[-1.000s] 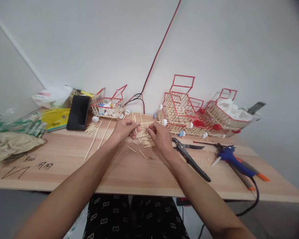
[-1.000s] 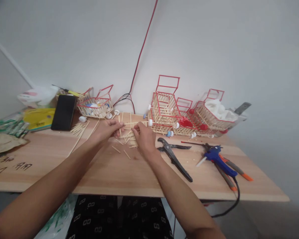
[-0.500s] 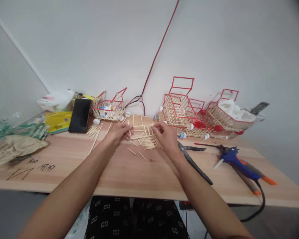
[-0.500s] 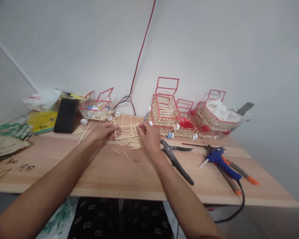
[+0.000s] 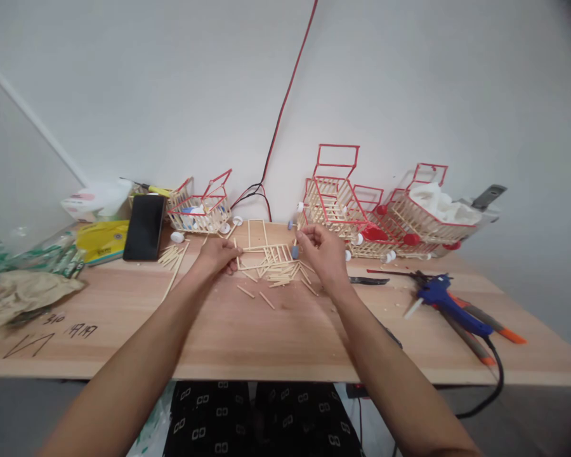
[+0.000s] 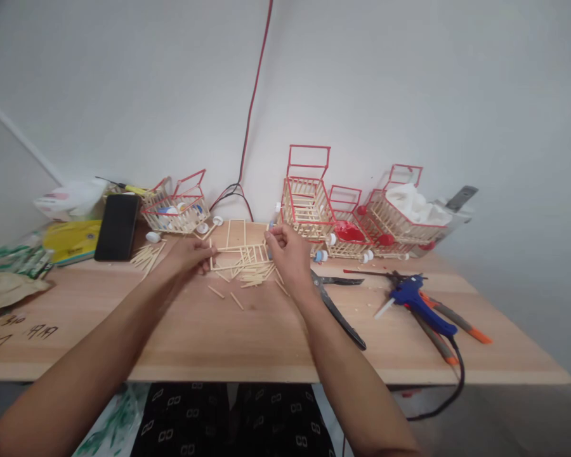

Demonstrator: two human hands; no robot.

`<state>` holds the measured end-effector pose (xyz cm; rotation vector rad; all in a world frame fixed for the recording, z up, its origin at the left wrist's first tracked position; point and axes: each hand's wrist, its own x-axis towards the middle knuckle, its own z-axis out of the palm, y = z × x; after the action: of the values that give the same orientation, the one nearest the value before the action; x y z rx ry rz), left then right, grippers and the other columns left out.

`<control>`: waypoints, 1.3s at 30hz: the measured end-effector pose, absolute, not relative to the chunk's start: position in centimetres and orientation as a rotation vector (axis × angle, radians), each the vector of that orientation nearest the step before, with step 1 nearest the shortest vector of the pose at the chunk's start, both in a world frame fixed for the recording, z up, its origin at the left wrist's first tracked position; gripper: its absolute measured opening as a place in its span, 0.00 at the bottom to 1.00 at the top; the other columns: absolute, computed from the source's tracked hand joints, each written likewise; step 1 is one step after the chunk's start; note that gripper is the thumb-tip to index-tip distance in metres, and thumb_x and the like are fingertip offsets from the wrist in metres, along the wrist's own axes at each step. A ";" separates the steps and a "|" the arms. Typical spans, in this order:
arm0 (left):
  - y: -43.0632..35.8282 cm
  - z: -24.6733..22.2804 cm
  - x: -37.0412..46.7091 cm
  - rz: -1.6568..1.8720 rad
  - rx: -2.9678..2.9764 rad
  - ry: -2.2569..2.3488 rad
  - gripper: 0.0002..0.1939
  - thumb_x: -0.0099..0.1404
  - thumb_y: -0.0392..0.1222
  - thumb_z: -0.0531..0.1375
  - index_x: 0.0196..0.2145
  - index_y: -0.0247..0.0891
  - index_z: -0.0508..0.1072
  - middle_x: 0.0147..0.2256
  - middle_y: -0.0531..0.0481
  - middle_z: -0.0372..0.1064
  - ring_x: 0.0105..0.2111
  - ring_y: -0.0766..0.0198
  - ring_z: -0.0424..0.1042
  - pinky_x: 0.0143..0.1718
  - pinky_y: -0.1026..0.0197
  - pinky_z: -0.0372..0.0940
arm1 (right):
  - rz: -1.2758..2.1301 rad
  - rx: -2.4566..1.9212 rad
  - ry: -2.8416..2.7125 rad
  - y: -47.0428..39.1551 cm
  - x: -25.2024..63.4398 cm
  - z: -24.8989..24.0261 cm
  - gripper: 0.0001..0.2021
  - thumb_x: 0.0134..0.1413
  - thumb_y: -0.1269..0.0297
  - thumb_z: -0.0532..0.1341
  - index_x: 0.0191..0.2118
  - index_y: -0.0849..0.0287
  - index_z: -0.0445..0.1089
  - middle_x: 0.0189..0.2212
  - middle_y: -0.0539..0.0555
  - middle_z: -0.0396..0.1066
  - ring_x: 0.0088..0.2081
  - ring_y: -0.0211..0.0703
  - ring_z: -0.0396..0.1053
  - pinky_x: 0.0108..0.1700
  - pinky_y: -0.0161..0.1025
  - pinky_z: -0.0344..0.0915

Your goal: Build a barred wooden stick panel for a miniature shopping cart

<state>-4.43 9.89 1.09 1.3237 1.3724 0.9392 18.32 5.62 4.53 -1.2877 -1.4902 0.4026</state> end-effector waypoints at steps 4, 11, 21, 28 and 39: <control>9.8 1.2 -5.0 1.005 1.418 1.480 0.14 0.51 0.41 0.64 0.14 0.37 0.65 0.10 0.54 0.60 0.10 0.70 0.58 0.12 0.69 0.50 | 0.427 -1.260 -1.454 5.8 18.7 4.5 0.10 0.53 0.57 0.59 0.33 0.60 0.69 0.27 0.52 0.72 0.27 0.38 0.67 0.32 0.34 0.62; 8.6 3.1 -3.5 1.253 1.686 1.346 0.11 0.52 0.45 0.64 0.30 0.35 0.74 0.25 0.51 0.70 0.21 0.69 0.64 0.19 0.68 0.53 | 0.613 -1.184 -1.517 5.9 17.8 3.9 0.11 0.50 0.57 0.61 0.31 0.60 0.70 0.28 0.51 0.71 0.29 0.38 0.66 0.34 0.35 0.62; 7.0 2.7 -0.6 1.029 1.417 0.906 0.21 0.48 0.48 0.69 0.37 0.35 0.73 0.26 0.53 0.72 0.21 0.71 0.64 0.23 0.68 0.56 | 0.796 -1.111 -1.661 6.3 16.0 2.0 0.11 0.48 0.56 0.61 0.30 0.60 0.70 0.27 0.49 0.71 0.27 0.36 0.65 0.31 0.33 0.60; 6.9 3.8 -1.1 1.060 1.553 0.922 0.14 0.52 0.46 0.67 0.33 0.34 0.75 0.26 0.52 0.71 0.24 0.70 0.66 0.26 0.67 0.59 | 0.533 -1.192 -1.856 4.2 17.1 4.9 0.12 0.57 0.58 0.57 0.32 0.59 0.73 0.28 0.50 0.74 0.30 0.37 0.67 0.33 0.33 0.60; 6.5 4.7 -1.6 1.593 1.567 0.998 0.10 0.64 0.48 0.58 0.33 0.39 0.66 0.27 0.53 0.70 0.23 0.70 0.64 0.26 0.68 0.61 | -0.216 -2.083 -1.571 -3.9 36.7 5.9 0.14 0.57 0.57 0.57 0.45 0.55 0.71 0.44 0.63 0.73 0.43 0.53 0.71 0.44 0.46 0.65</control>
<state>-1.63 6.54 4.70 1.5666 0.9977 1.5930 36.72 -3.89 5.87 -2.0833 -1.5714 -0.2157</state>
